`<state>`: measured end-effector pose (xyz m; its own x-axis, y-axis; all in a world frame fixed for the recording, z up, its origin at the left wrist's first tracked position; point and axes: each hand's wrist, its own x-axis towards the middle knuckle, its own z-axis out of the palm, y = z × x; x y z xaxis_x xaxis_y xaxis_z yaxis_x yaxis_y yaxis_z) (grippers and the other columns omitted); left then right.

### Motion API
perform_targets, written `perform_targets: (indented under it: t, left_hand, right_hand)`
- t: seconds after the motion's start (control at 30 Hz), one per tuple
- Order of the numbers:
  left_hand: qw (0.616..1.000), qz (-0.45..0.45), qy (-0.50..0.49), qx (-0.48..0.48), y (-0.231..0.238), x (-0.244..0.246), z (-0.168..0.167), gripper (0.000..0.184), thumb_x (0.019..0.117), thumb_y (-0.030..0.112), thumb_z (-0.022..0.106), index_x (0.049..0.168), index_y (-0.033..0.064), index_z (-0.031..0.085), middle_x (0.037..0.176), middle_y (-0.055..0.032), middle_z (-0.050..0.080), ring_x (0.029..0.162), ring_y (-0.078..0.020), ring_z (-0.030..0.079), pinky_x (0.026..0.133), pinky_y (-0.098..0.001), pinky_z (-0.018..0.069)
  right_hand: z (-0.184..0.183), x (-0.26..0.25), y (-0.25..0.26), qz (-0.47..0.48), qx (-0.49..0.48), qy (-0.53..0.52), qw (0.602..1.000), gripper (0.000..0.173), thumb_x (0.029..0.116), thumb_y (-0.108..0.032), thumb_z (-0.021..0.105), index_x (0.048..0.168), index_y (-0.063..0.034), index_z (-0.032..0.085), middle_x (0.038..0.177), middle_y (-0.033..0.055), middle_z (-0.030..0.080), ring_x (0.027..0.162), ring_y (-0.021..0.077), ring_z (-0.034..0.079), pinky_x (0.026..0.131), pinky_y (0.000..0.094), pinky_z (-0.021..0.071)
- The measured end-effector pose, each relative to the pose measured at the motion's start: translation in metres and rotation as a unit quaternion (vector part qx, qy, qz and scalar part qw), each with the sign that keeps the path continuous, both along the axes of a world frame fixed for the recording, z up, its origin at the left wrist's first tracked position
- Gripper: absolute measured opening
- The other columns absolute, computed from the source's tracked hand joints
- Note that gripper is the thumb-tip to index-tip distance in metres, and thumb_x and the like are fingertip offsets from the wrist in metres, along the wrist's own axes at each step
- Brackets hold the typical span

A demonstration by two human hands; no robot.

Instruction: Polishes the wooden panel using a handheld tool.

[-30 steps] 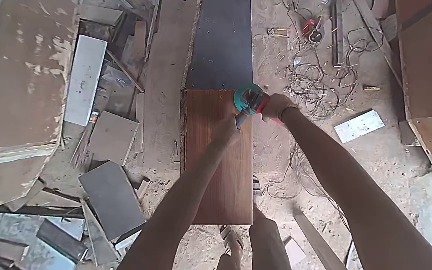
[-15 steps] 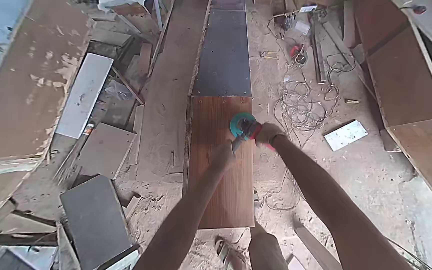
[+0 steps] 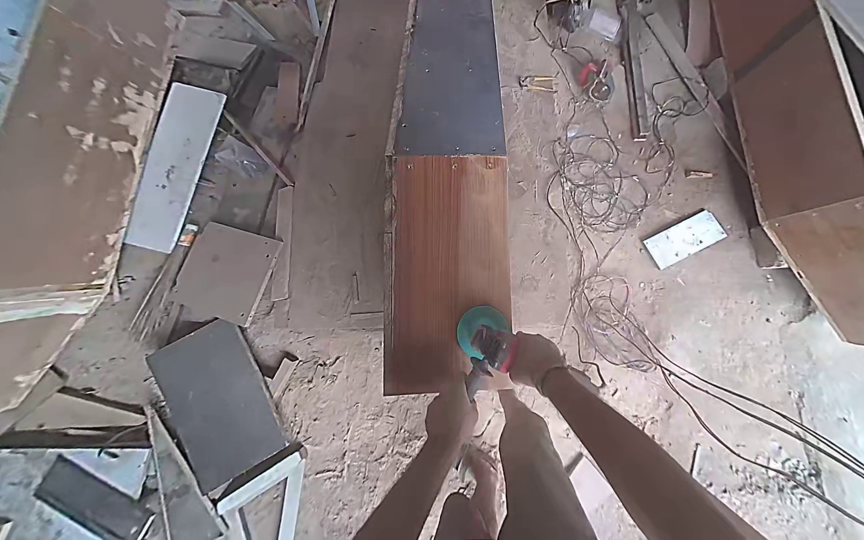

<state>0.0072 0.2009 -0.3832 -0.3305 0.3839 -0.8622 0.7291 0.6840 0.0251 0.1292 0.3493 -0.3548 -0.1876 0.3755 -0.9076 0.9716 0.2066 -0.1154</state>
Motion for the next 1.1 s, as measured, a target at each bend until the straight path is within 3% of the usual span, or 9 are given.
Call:
perform_targets:
  t: [0.1,0.3,0.4,0.53,0.67,0.73,0.83,0.97,1.1]
  left_hand:
    - [0.999,0.009,-0.003,0.050,0.048,-0.024,0.003,0.045,0.0953,0.027,0.065,0.137,0.0110,0.058,0.117,-0.0158,0.072,0.105,-0.0349,0.072,0.085,-0.0574,0.0588]
    - [0.995,-0.019,-0.005,0.103,0.224,-0.071,0.039,0.045,0.0917,0.020,0.065,0.136,0.0122,0.057,0.117,-0.0148,0.070,0.106,-0.0341,0.071,0.082,-0.0569,0.0588]
    - [0.991,-0.050,-0.001,0.125,0.295,-0.093,0.043,0.040,0.0915,0.019,0.065,0.131,0.0112,0.059,0.122,-0.0154,0.069,0.113,-0.0348,0.068,0.087,-0.0582,0.0566]
    - [0.989,-0.062,0.017,0.132,0.355,-0.116,0.049,0.037,0.0902,0.021,0.067,0.126,0.0124,0.062,0.117,-0.0138,0.070,0.109,-0.0335,0.069,0.084,-0.0583,0.0561]
    - [0.989,-0.016,-0.007,0.146,0.355,-0.130,0.056,0.046,0.0905,0.021,0.067,0.135,0.0106,0.058,0.123,-0.0162,0.069,0.114,-0.0347,0.068,0.089,-0.0589,0.0560]
    - [0.986,0.019,-0.012,0.166,0.341,-0.139,0.052,0.047,0.0892,0.020,0.068,0.134,0.0083,0.058,0.120,-0.0167,0.069,0.111,-0.0347,0.069,0.087,-0.0580,0.0571]
    - [0.986,0.052,-0.010,0.160,0.327,-0.149,0.052,0.045,0.0916,0.026,0.068,0.132,0.0081,0.059,0.120,-0.0164,0.069,0.110,-0.0344,0.070,0.085,-0.0582,0.0586]
    - [0.985,0.069,-0.014,0.156,0.314,-0.176,0.055,0.045,0.0876,0.018,0.069,0.130,0.0046,0.060,0.120,-0.0169,0.069,0.110,-0.0337,0.070,0.087,-0.0554,0.0584]
    - [0.988,0.061,0.001,0.145,0.314,-0.218,0.060,0.047,0.0878,0.020,0.068,0.133,0.0094,0.059,0.123,-0.0147,0.069,0.113,-0.0327,0.069,0.087,-0.0569,0.0580]
  right_hand:
    - [0.016,-0.025,0.053,0.007,0.007,0.014,1.000,0.056,0.0769,-0.033,0.081,0.124,-0.0060,0.067,0.125,0.0182,0.070,0.118,0.0378,0.067,0.094,0.0644,0.0545]
    - [0.026,-0.061,0.211,-0.009,0.080,0.017,0.997,0.047,0.0813,-0.031,0.082,0.116,-0.0006,0.071,0.121,0.0223,0.070,0.117,0.0400,0.066,0.095,0.0666,0.0519]
    - [0.030,-0.075,0.273,-0.023,0.125,0.011,0.992,0.051,0.0742,-0.033,0.088,0.107,0.0031,0.072,0.113,0.0243,0.071,0.110,0.0410,0.069,0.090,0.0656,0.0541]
    - [0.039,-0.099,0.329,-0.023,0.146,-0.001,0.989,0.058,0.0706,-0.032,0.091,0.107,0.0072,0.070,0.115,0.0255,0.070,0.111,0.0405,0.069,0.092,0.0627,0.0543]
    - [0.044,-0.122,0.341,-0.001,0.147,0.000,0.989,0.055,0.0721,-0.033,0.091,0.109,0.0029,0.072,0.114,0.0225,0.072,0.111,0.0386,0.069,0.092,0.0627,0.0544]
    - [0.056,-0.140,0.336,0.020,0.131,0.008,0.991,0.056,0.0785,-0.032,0.087,0.118,0.0027,0.069,0.124,0.0233,0.069,0.120,0.0386,0.065,0.100,0.0625,0.0503]
    - [0.067,-0.160,0.329,0.055,0.129,0.011,0.990,0.066,0.0760,-0.032,0.086,0.129,0.0016,0.064,0.131,0.0235,0.066,0.126,0.0387,0.063,0.103,0.0619,0.0498]
    - [0.067,-0.193,0.318,0.087,0.135,-0.001,0.987,0.067,0.0725,-0.032,0.088,0.124,0.0036,0.065,0.128,0.0233,0.067,0.123,0.0379,0.064,0.100,0.0605,0.0518]
    - [0.073,-0.236,0.315,0.089,0.141,-0.006,0.986,0.068,0.0753,-0.032,0.088,0.126,0.0064,0.063,0.130,0.0238,0.066,0.124,0.0371,0.064,0.102,0.0585,0.0511]
